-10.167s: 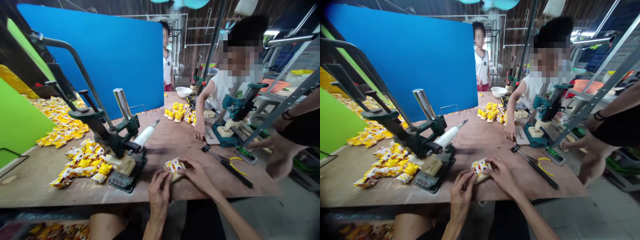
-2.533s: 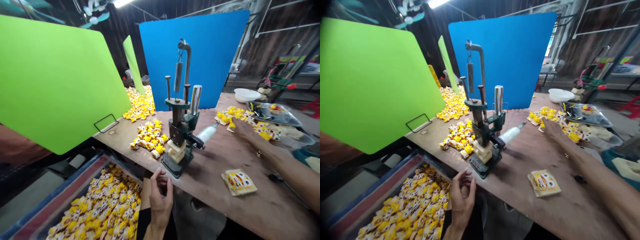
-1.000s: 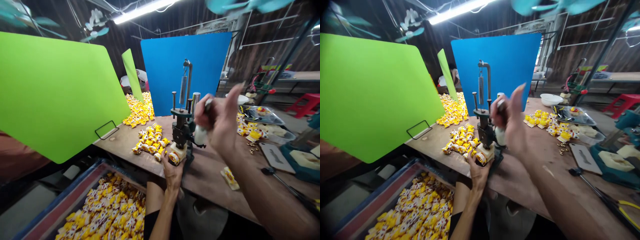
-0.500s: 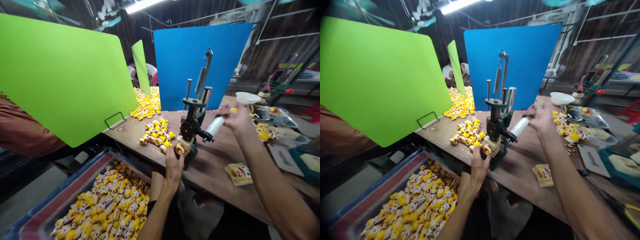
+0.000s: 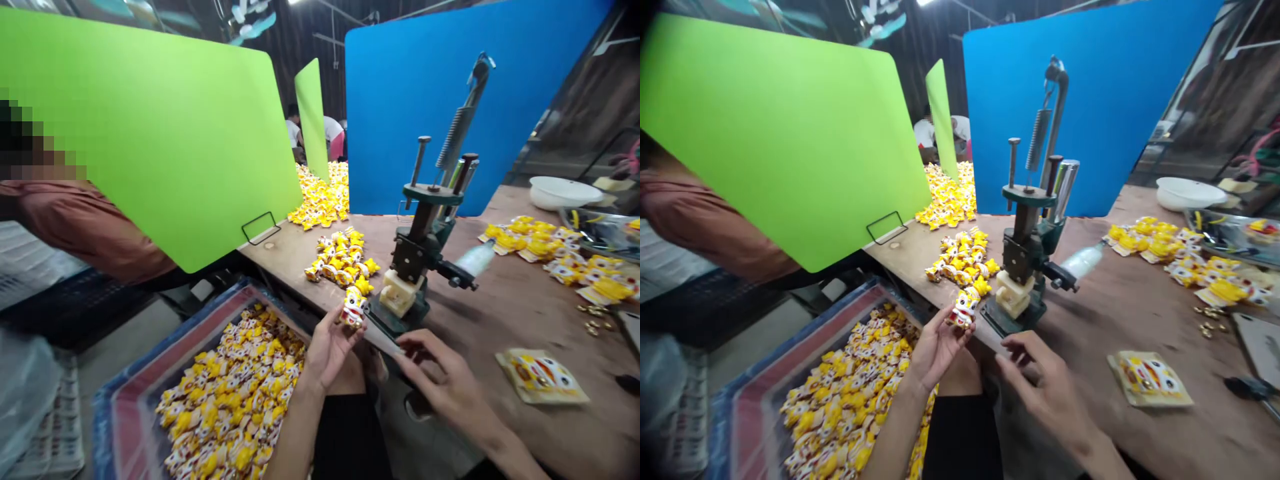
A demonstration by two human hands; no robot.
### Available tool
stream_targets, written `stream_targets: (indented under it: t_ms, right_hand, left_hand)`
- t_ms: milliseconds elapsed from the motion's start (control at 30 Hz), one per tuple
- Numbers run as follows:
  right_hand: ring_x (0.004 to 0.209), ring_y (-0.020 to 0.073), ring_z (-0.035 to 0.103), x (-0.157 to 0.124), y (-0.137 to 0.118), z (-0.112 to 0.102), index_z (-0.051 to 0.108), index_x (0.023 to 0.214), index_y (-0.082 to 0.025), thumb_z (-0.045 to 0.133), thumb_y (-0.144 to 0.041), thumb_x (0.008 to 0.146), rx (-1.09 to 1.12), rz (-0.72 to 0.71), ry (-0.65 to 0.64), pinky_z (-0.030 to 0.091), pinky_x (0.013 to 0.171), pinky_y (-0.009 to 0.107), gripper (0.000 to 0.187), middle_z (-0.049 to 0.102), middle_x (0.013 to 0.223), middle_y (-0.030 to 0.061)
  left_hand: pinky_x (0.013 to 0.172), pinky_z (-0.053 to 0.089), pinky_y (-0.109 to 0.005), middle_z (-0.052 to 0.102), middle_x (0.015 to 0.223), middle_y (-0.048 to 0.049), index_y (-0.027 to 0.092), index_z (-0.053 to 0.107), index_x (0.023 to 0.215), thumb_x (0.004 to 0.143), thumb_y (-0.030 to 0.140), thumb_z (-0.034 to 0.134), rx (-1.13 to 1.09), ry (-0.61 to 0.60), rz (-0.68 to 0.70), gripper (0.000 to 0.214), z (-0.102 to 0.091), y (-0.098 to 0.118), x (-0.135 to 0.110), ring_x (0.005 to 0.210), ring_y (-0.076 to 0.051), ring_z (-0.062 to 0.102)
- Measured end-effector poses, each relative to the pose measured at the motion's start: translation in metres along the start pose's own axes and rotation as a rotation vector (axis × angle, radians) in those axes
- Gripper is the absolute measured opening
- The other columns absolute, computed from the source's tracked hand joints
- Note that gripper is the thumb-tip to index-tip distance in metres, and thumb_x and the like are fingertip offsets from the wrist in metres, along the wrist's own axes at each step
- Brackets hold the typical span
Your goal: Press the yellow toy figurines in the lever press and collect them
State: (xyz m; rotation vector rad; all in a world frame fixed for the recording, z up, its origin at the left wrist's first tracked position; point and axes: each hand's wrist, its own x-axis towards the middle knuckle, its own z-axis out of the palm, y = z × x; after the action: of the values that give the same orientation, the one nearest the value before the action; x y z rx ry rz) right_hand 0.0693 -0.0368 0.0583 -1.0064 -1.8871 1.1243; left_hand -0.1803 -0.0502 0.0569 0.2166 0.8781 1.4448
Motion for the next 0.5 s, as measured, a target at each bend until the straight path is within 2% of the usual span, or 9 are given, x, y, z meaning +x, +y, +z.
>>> stream_targets:
  t_ms: [33, 100, 133, 200, 267, 367, 433, 500]
  right_hand:
    - [0.099, 0.0209, 0.073, 0.010, -0.005, 0.019, 0.070, 0.129, -0.025, 0.065, -0.046, 0.108, -0.058, -0.080, -0.043, 0.064, 0.089, 0.030, 0.031, 0.074, 0.118, 0.0078]
    - [0.118, 0.0258, 0.070, 0.042, -0.015, 0.053, 0.063, 0.143, -0.023, 0.057, -0.039, 0.111, -0.244, -0.199, -0.016, 0.062, 0.104, 0.039, 0.037, 0.068, 0.134, 0.0134]
    - [0.129, 0.0299, 0.066, 0.062, -0.019, 0.067, 0.060, 0.150, -0.022, 0.057, -0.037, 0.111, -0.378, -0.220, 0.020, 0.058, 0.112, 0.045, 0.042, 0.065, 0.141, 0.0165]
    - [0.146, 0.0405, 0.054, 0.105, -0.025, 0.090, 0.053, 0.162, -0.022, 0.060, -0.039, 0.109, -0.668, -0.175, 0.059, 0.049, 0.122, 0.060, 0.056, 0.054, 0.158, 0.0219]
    - [0.151, 0.0503, 0.045, 0.142, -0.028, 0.105, 0.046, 0.169, -0.026, 0.066, -0.047, 0.107, -0.872, -0.028, 0.024, 0.047, 0.117, 0.069, 0.069, 0.041, 0.172, 0.0240]
    - [0.151, 0.0549, 0.044, 0.176, -0.022, 0.121, 0.044, 0.172, -0.028, 0.071, -0.054, 0.103, -0.949, 0.160, -0.078, 0.050, 0.111, 0.068, 0.079, 0.026, 0.181, 0.0243]
    - [0.152, 0.0524, 0.044, 0.183, -0.014, 0.129, 0.045, 0.171, -0.029, 0.070, -0.051, 0.104, -0.931, 0.203, -0.090, 0.052, 0.111, 0.062, 0.075, 0.020, 0.184, 0.0233]
    - [0.154, 0.0496, 0.044, 0.186, -0.005, 0.134, 0.044, 0.172, -0.031, 0.065, -0.044, 0.108, -0.895, 0.214, -0.072, 0.053, 0.110, 0.058, 0.069, 0.013, 0.186, 0.0221]
  left_hand:
    - [0.077, 0.066, -0.027, 0.078, 0.102, -0.0115, 0.012, 0.068, 0.115, 0.100, 0.039, 0.067, 0.144, 0.023, 0.075, 0.031, -0.010, 0.010, 0.002, 0.082, -0.017, 0.078]
    - [0.076, 0.067, -0.032, 0.075, 0.104, -0.0089, 0.016, 0.060, 0.128, 0.099, 0.047, 0.062, 0.531, 0.124, 0.280, 0.043, -0.033, 0.039, 0.011, 0.083, -0.019, 0.076]
    - [0.075, 0.066, -0.034, 0.074, 0.104, -0.0068, 0.018, 0.052, 0.139, 0.098, 0.050, 0.060, 0.727, 0.186, 0.381, 0.053, -0.044, 0.056, 0.018, 0.082, -0.019, 0.075]
    - [0.076, 0.064, -0.036, 0.070, 0.101, -0.0030, 0.021, 0.036, 0.158, 0.093, 0.054, 0.067, 0.987, 0.253, 0.475, 0.080, -0.062, 0.093, 0.039, 0.081, -0.019, 0.071]
    - [0.081, 0.062, -0.037, 0.069, 0.099, -0.0017, 0.021, 0.036, 0.163, 0.080, 0.052, 0.082, 1.152, 0.209, 0.451, 0.101, -0.071, 0.127, 0.063, 0.084, -0.022, 0.070]
    - [0.093, 0.060, -0.039, 0.072, 0.109, -0.0047, 0.021, 0.048, 0.162, 0.060, 0.042, 0.095, 1.400, 0.048, 0.355, 0.114, -0.070, 0.162, 0.096, 0.096, -0.027, 0.073]
    - [0.101, 0.058, -0.040, 0.072, 0.126, -0.0088, 0.022, 0.050, 0.162, 0.050, 0.035, 0.097, 1.538, -0.035, 0.301, 0.122, -0.062, 0.170, 0.113, 0.111, -0.032, 0.073]
    - [0.106, 0.057, -0.040, 0.068, 0.142, -0.0126, 0.024, 0.050, 0.162, 0.043, 0.031, 0.098, 1.666, -0.075, 0.272, 0.128, -0.052, 0.169, 0.125, 0.124, -0.035, 0.071]
